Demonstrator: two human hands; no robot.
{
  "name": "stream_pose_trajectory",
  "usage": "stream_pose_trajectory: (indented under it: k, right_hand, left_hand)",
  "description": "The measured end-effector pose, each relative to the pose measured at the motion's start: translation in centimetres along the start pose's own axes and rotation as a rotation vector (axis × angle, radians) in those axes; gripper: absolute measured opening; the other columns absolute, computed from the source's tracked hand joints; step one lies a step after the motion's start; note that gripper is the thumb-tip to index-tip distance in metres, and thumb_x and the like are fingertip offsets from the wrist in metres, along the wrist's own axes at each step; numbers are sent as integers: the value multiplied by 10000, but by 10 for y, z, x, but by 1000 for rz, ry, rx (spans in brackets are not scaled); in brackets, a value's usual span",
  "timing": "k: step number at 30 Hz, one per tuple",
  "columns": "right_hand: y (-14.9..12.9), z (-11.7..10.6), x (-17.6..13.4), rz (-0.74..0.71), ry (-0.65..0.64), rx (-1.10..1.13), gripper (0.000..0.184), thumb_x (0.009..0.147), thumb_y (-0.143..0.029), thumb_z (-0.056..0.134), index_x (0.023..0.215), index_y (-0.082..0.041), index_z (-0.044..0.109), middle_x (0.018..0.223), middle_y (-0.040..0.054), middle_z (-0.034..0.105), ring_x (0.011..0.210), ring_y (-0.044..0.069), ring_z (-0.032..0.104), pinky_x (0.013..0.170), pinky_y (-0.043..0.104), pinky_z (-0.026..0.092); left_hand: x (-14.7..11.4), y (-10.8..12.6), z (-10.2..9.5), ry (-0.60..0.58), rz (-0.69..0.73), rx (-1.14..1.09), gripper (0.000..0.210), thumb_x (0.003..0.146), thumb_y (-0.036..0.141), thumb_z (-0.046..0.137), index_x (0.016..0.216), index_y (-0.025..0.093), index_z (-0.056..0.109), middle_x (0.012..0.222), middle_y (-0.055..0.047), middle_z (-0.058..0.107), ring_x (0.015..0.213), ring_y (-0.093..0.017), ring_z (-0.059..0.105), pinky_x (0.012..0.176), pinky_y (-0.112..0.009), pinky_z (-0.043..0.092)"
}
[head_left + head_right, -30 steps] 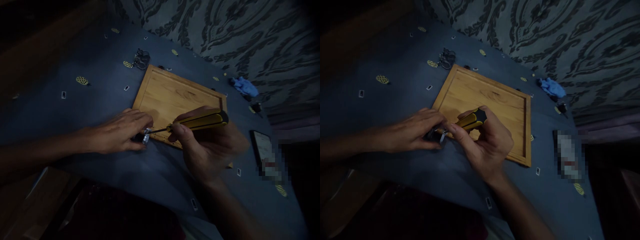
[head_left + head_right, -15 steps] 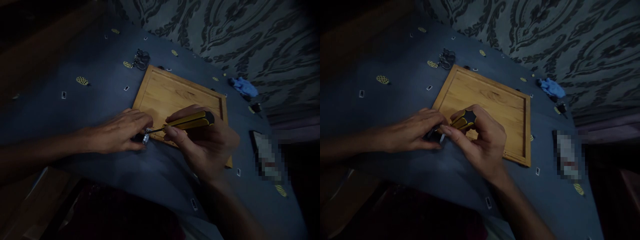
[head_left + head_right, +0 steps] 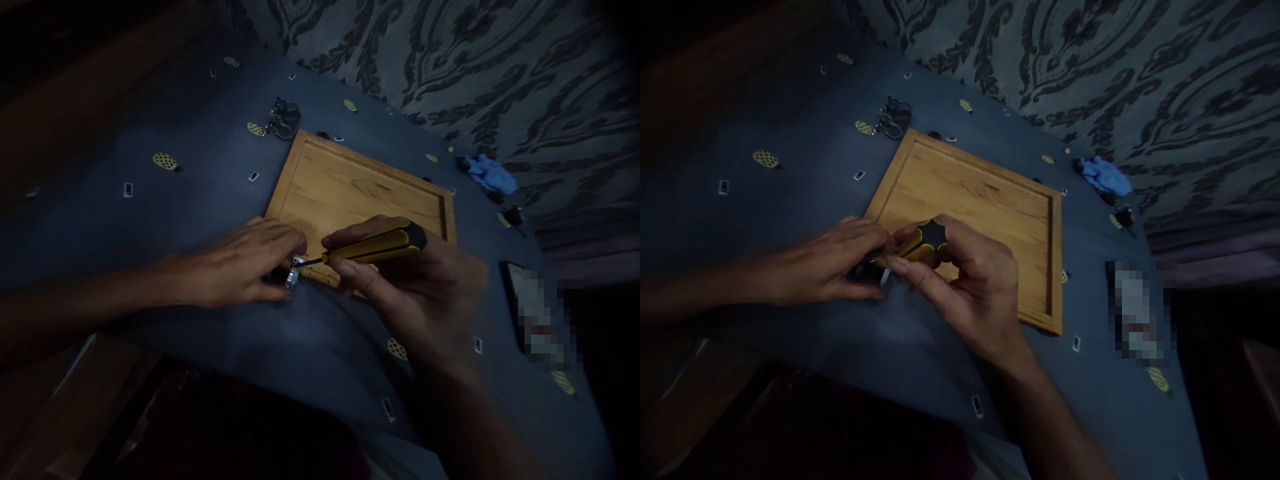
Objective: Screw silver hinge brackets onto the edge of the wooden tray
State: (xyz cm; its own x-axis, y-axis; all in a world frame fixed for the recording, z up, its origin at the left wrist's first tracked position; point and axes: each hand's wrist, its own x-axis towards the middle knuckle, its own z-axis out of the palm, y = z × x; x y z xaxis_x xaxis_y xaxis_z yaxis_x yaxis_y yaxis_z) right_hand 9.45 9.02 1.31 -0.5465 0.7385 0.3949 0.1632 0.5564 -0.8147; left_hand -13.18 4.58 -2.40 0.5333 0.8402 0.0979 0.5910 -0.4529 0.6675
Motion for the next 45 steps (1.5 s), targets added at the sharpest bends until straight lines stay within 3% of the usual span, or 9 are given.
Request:
stream_pose_trajectory:
  k: [7,11,13,20,26,35,40,45]
  right_hand:
    - [4,9,-7,-116,130,-138,191,847,-246,921,860,-296,736,744,-42,726,602,183,683,546,354,565]
    - [5,12,-8,-182,380,-90,166,858,-213,902,912,-296,769,857,-10,763,668,197,707,640,383,614]
    - [5,13,-7,-181,446,-57,148,868,-196,883,883,-286,766,864,-1,757,686,197,709,667,385,628]
    - [10,13,-8,-59,228,-85,141,892,-294,880,884,-284,740,787,-12,713,619,181,677,538,357,563]
    - [13,13,-9,-90,241,-83,158,877,-272,895,884,-286,738,782,-20,711,605,172,673,535,345,561]
    - [10,15,-7,-24,220,-46,199,848,-321,927,845,-257,739,757,-30,712,593,153,669,526,308,572]
    - [-2,6,1,124,103,124,227,804,-333,962,900,-254,772,868,-20,765,623,140,703,534,270,597]
    - [-4,-3,4,183,-65,246,102,887,-310,895,937,-255,825,923,-7,817,650,137,742,627,281,655]
  left_hand:
    - [1,1,0,-4,-19,-1,299,970,346,755,1157,215,562,1134,-32,682,1056,-233,628,1013,-374,432]
    - [1,0,0,-4,-12,-10,299,964,348,757,1149,205,570,1112,-39,681,1046,-241,622,1017,-377,423]
    - [1,-1,0,-3,-14,-16,297,957,348,760,1140,202,576,1100,-37,682,1036,-241,623,1016,-379,423]
    - [0,2,-2,-15,-27,-19,298,955,313,777,1130,201,564,1188,-56,690,1100,-253,626,1039,-389,417]
    - [1,5,-3,-18,-22,-9,284,956,295,773,1108,208,550,1182,-48,692,1107,-246,625,1029,-379,428]
    - [1,3,-1,-6,-10,18,313,947,267,799,1112,201,541,1149,-40,675,1085,-236,623,1013,-372,425]
    - [1,1,1,-5,-5,15,314,947,279,802,1124,199,554,1141,-36,673,1075,-235,629,1005,-379,430]
    - [0,-1,2,6,22,14,326,961,292,786,1176,201,557,1215,-60,678,1145,-251,633,1043,-393,432]
